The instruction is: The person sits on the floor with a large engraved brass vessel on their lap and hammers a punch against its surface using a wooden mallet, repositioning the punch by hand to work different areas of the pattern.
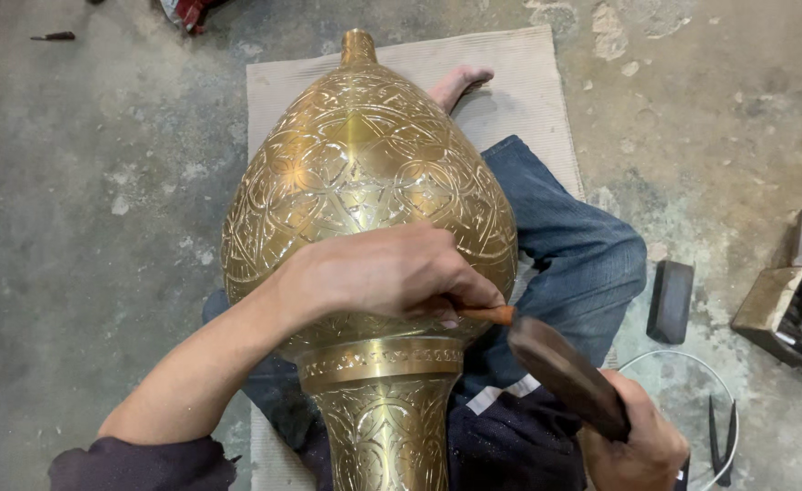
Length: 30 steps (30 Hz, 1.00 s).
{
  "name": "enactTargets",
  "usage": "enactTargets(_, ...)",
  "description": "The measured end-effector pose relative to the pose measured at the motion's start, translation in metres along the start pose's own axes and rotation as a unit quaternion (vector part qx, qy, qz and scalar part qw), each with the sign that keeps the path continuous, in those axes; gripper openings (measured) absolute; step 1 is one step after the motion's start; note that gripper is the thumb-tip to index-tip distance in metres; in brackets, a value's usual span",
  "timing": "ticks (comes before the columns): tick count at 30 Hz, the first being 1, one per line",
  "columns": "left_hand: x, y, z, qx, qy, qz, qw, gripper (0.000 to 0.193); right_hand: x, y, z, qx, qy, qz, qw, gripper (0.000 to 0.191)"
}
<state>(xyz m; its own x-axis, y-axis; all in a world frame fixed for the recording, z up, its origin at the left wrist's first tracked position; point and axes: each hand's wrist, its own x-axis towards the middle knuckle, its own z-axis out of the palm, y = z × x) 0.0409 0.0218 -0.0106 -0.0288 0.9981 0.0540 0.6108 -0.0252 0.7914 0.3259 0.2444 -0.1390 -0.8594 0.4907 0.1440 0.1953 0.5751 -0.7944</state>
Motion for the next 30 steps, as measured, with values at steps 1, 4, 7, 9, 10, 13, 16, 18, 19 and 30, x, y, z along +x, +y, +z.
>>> enactTargets(1, 0.003, 0.000, 0.000, 0.002, -0.026, -0.021, 0.999, 0.023, -0.005, 0.002, 0.004, -0.015, 0.003, -0.013, 1.000, 0.052)
enactTargets(4, 0.006, 0.000, -0.001, 0.019, -0.082, -0.059, 0.995, 0.021, -0.020, 0.003, 0.021, 0.107, 0.017, 0.124, 0.986, 0.029)
enactTargets(7, 0.004, -0.001, -0.007, 0.000, -0.036, 0.000, 0.999, 0.024, -0.025, 0.003, 0.026, -0.064, -0.026, 0.049, 0.996, 0.052)
enactTargets(9, -0.001, -0.001, -0.011, -0.016, 0.003, 0.030, 0.999, 0.028, -0.022, 0.004, 0.027, 0.000, -0.041, 0.079, 0.996, 0.047)
enactTargets(10, -0.004, 0.000, -0.012, -0.018, 0.011, 0.028, 0.999, 0.026, -0.020, 0.004, 0.028, 0.029, -0.050, 0.098, 0.994, 0.045)
enactTargets(13, -0.001, -0.002, -0.014, -0.016, -0.009, 0.024, 1.000, 0.021, -0.010, 0.003, 0.033, -0.134, -0.097, 0.037, 0.986, 0.069)
enactTargets(16, 0.008, -0.005, -0.013, -0.007, -0.058, -0.021, 0.998, 0.020, -0.006, -0.002, 0.040, -0.132, -0.127, 0.031, 0.983, 0.075)
enactTargets(18, 0.010, -0.005, -0.012, -0.002, -0.090, -0.065, 0.994, 0.024, -0.009, -0.006, 0.043, -0.065, -0.054, 0.015, 0.996, 0.068)
enactTargets(19, 0.012, -0.005, -0.012, 0.002, -0.105, -0.085, 0.991, 0.028, -0.011, -0.008, 0.045, -0.032, -0.016, 0.009, 0.999, 0.064)
enactTargets(30, 0.012, -0.002, -0.008, 0.036, -0.114, -0.109, 0.987, 0.033, -0.008, -0.017, 0.049, 0.016, 0.066, -0.018, 0.998, 0.053)
